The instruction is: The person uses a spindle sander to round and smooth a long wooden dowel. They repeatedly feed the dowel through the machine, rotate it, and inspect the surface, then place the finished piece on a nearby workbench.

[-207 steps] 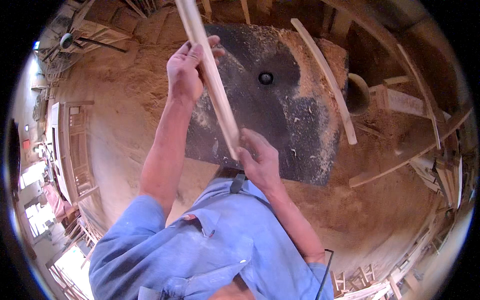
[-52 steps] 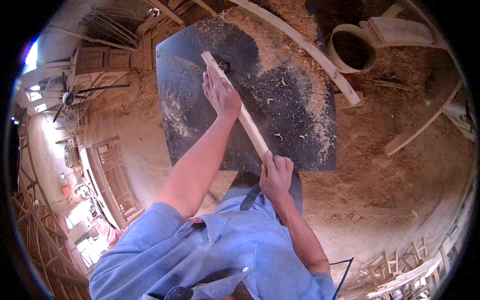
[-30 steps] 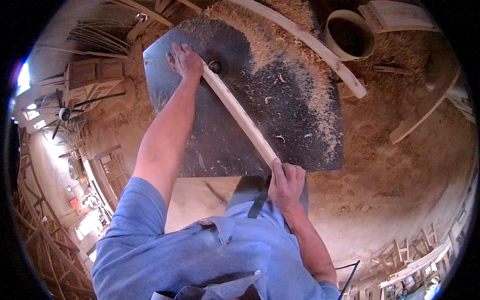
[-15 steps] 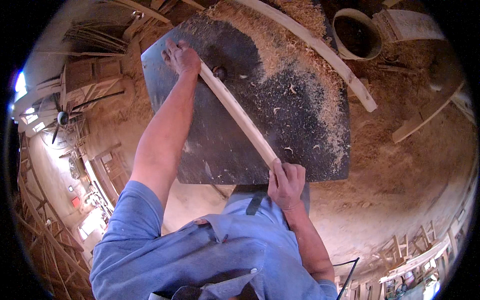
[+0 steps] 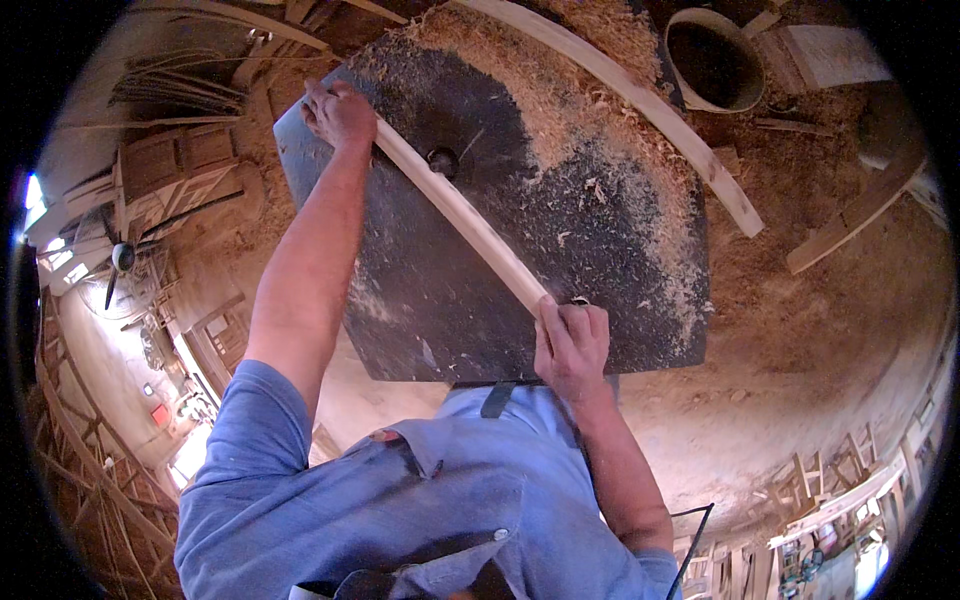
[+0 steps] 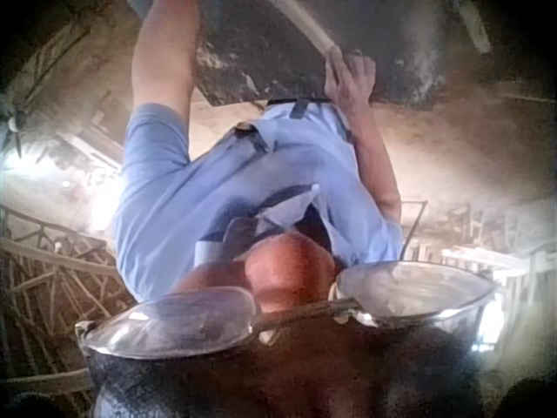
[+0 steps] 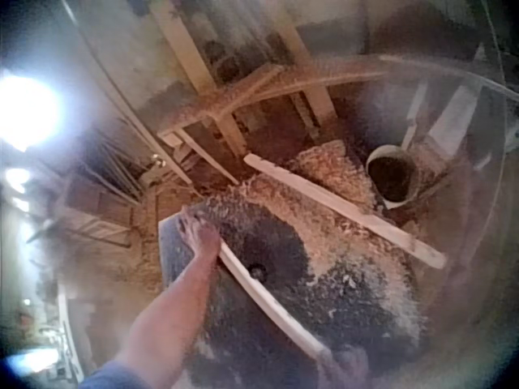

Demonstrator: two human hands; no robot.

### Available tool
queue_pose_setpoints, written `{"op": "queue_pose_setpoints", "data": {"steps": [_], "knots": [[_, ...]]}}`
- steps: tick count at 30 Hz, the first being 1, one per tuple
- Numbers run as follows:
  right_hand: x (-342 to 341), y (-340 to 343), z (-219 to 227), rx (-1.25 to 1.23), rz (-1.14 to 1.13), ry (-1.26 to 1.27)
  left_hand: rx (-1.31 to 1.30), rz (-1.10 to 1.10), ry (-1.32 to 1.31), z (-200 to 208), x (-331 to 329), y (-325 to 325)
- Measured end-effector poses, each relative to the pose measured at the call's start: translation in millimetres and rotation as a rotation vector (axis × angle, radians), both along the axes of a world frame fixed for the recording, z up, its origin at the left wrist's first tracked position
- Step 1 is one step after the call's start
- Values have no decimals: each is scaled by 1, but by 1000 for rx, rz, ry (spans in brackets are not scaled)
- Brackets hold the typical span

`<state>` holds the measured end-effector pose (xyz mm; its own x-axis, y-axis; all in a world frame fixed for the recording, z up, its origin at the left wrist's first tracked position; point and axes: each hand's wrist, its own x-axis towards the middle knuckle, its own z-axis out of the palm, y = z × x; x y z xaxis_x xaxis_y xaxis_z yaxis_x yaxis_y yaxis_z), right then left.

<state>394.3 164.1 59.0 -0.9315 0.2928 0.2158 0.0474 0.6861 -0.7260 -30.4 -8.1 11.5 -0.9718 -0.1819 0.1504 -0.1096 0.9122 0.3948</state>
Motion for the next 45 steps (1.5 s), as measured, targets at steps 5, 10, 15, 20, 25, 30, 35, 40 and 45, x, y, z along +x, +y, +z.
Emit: {"op": "queue_pose_setpoints", "data": {"steps": [5,10,15,20,25,30,35,40,45], "knots": [[-20,-3,-1,13,-10,42,10,-13,3,4,-16,-7],[-39,-5,0,36,-2,46,10,-5,17,5,-29,-10],[-62,-9,4,65,0,63,-126,48,-48,-18,-63,-36],[-75,-11,1,98,22,64,16,163,-33,-32,-67,-35],[-84,-14,-3,119,19,91,-147,56,-110,-24,-47,-27],[-100,-18,-2,119,35,79,-133,-16,-63,-30,-22,-24],[-109,-19,0,161,28,72,6,14,-144,2,26,10],[-105,-23,5,224,33,27,111,81,-86,17,41,19],[-86,-44,5,132,185,83,233,110,-1,17,41,19]]}}
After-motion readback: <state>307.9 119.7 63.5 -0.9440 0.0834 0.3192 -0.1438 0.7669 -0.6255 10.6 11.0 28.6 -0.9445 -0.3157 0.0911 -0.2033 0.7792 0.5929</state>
